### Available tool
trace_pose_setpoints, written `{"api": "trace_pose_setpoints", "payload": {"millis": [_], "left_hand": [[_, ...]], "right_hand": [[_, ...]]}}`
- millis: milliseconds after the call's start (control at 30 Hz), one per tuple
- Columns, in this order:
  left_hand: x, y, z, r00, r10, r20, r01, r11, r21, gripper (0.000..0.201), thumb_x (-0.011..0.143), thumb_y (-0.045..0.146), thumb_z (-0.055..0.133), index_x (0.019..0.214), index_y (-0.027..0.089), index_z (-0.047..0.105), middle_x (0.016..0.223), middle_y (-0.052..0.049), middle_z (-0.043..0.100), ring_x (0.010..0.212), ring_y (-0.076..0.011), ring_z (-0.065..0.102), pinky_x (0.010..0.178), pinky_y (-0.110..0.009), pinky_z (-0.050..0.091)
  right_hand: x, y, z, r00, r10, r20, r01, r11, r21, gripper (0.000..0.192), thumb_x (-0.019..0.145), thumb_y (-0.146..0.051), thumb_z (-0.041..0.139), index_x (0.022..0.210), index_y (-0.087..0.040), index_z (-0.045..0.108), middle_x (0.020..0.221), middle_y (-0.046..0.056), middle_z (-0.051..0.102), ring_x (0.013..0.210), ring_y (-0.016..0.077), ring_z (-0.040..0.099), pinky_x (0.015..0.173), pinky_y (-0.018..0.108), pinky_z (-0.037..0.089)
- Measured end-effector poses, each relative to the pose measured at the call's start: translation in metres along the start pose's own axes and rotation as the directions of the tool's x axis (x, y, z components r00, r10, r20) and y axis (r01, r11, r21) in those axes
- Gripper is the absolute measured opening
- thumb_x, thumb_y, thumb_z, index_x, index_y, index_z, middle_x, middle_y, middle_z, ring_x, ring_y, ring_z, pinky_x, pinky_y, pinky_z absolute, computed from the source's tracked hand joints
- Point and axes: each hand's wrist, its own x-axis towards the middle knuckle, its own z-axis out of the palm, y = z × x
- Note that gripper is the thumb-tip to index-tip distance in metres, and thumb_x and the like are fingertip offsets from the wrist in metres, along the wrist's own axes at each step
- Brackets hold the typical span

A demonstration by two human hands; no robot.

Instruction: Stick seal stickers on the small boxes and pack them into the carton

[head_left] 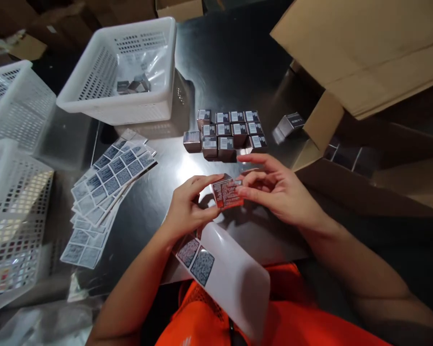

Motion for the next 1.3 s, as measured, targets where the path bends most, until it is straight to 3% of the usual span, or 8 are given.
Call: {"api": "trace_pose_setpoints", "payload": {"millis": [67, 200, 900, 967, 1067, 1133, 1200, 1300], "left_hand": [[0.000, 0.002, 0.001, 1.000, -0.011, 0.014, 0.011, 1.000, 0.011, 0.056, 0.073, 0.014, 0.081, 0.127, 0.027, 0.072, 0.111, -0.003, 0.077, 0.080, -0.0127, 0.067, 0.064, -0.021, 0.051], [0.000, 0.005, 0.001, 0.999, -0.013, 0.034, 0.012, 0.999, 0.039, 0.056, 0.072, 0.011, 0.079, 0.126, 0.025, 0.072, 0.111, -0.003, 0.078, 0.081, -0.0131, 0.068, 0.065, -0.021, 0.052], [-0.001, 0.004, 0.001, 0.997, -0.059, 0.057, 0.054, 0.995, 0.086, 0.055, 0.073, 0.024, 0.082, 0.127, 0.028, 0.073, 0.111, -0.004, 0.078, 0.078, -0.0138, 0.066, 0.065, -0.023, 0.052], [-0.002, 0.004, 0.002, 0.997, -0.049, 0.059, 0.044, 0.995, 0.087, 0.055, 0.073, 0.023, 0.083, 0.127, 0.027, 0.072, 0.111, -0.004, 0.077, 0.079, -0.0136, 0.066, 0.066, -0.023, 0.053], [-0.003, 0.003, 0.004, 0.997, -0.046, 0.065, 0.041, 0.996, 0.083, 0.054, 0.074, 0.022, 0.082, 0.126, 0.027, 0.073, 0.111, -0.003, 0.077, 0.078, -0.0127, 0.066, 0.067, -0.023, 0.052], [-0.002, 0.002, 0.003, 0.997, -0.075, 0.015, 0.073, 0.991, 0.108, 0.054, 0.074, 0.023, 0.082, 0.127, 0.027, 0.072, 0.109, -0.003, 0.077, 0.077, -0.0129, 0.066, 0.068, -0.024, 0.052], [-0.001, 0.000, 0.001, 0.989, -0.092, -0.112, 0.113, 0.974, 0.197, 0.054, 0.074, 0.024, 0.081, 0.127, 0.026, 0.072, 0.106, -0.002, 0.077, 0.079, -0.0143, 0.067, 0.071, -0.025, 0.053], [0.001, -0.004, -0.003, 0.952, -0.061, -0.301, 0.178, 0.908, 0.378, 0.054, 0.075, 0.025, 0.077, 0.129, 0.025, 0.072, 0.104, -0.003, 0.075, 0.082, -0.0161, 0.067, 0.073, -0.026, 0.051]], "right_hand": [[-0.001, 0.001, 0.001, 0.998, 0.057, 0.009, -0.057, 0.998, 0.004, 0.064, 0.081, -0.029, 0.084, 0.135, -0.027, 0.050, 0.077, -0.006, 0.068, 0.085, 0.0160, 0.071, 0.080, 0.031, 0.060], [-0.001, 0.000, 0.004, 0.994, 0.108, -0.013, -0.108, 0.994, 0.012, 0.067, 0.077, -0.026, 0.085, 0.130, -0.027, 0.043, 0.078, -0.006, 0.068, 0.088, 0.0176, 0.073, 0.080, 0.032, 0.062], [0.000, 0.002, 0.010, 0.993, 0.099, -0.068, -0.101, 0.994, -0.030, 0.062, 0.077, -0.031, 0.084, 0.122, -0.027, 0.042, 0.073, -0.007, 0.066, 0.082, 0.0177, 0.073, 0.076, 0.031, 0.064], [-0.001, 0.005, 0.011, 0.993, 0.081, -0.090, -0.088, 0.994, -0.070, 0.062, 0.077, -0.032, 0.084, 0.122, -0.027, 0.042, 0.070, -0.007, 0.064, 0.080, 0.0182, 0.072, 0.072, 0.031, 0.063], [-0.002, 0.009, 0.008, 0.983, -0.010, -0.184, -0.041, 0.962, -0.271, 0.062, 0.075, -0.031, 0.087, 0.122, -0.028, 0.047, 0.066, -0.009, 0.056, 0.076, 0.0189, 0.069, 0.070, 0.032, 0.061], [-0.003, 0.008, 0.004, 0.949, -0.142, -0.280, 0.011, 0.906, -0.423, 0.062, 0.072, -0.030, 0.090, 0.120, -0.028, 0.051, 0.072, -0.007, 0.055, 0.075, 0.0179, 0.066, 0.074, 0.033, 0.060], [-0.006, 0.006, 0.002, 0.924, -0.242, -0.297, 0.075, 0.875, -0.478, 0.061, 0.073, -0.033, 0.091, 0.119, -0.028, 0.053, 0.082, -0.004, 0.057, 0.077, 0.0171, 0.065, 0.075, 0.033, 0.060], [-0.012, 0.004, 0.007, 0.965, -0.258, -0.042, 0.204, 0.845, -0.494, 0.052, 0.079, -0.041, 0.088, 0.119, -0.027, 0.056, 0.093, -0.001, 0.064, 0.081, 0.0172, 0.066, 0.071, 0.030, 0.058]]}}
